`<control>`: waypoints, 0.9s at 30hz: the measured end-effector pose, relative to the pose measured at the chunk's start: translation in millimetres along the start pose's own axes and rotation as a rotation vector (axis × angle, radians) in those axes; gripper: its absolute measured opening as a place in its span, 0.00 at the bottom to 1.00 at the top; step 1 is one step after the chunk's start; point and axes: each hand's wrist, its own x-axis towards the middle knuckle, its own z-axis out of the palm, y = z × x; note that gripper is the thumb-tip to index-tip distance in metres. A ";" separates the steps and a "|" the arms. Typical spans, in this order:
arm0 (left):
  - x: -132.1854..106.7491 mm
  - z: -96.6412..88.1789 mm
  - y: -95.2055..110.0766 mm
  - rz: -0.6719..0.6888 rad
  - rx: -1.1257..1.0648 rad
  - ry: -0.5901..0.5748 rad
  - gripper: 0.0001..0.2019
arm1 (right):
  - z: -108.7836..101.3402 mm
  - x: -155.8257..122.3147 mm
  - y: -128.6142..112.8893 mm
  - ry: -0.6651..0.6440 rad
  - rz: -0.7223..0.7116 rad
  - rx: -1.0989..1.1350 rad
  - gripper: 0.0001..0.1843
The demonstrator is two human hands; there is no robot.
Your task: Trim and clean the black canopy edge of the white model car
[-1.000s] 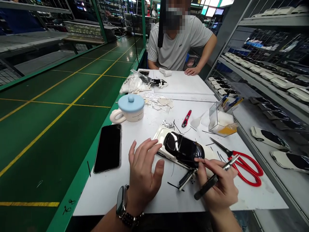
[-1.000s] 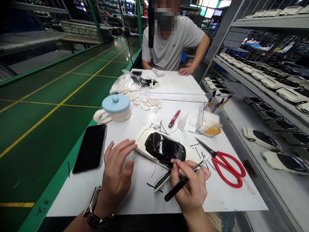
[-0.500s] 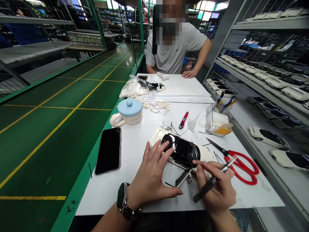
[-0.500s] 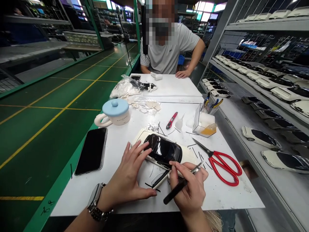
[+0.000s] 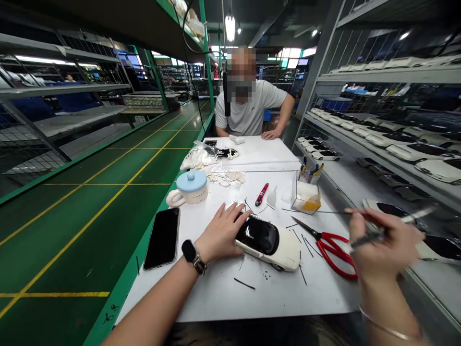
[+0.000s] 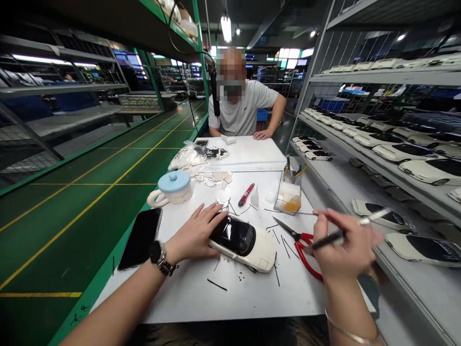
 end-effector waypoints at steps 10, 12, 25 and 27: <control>28.9 4.7 -24.8 0.219 -0.133 -0.021 0.50 | 73.2 28.1 69.7 -0.223 0.102 -0.012 0.13; 32.5 6.4 -23.2 0.257 -0.174 -0.049 0.51 | 80.2 23.5 69.4 -0.323 0.098 0.004 0.14; 24.4 -4.5 -26.5 -0.236 -0.577 0.790 0.37 | -9.1 43.8 39.7 -0.219 0.097 0.052 0.22; 55.8 -15.9 -32.7 -0.287 -0.582 0.858 0.29 | -18.9 45.4 33.4 -0.079 0.070 0.060 0.22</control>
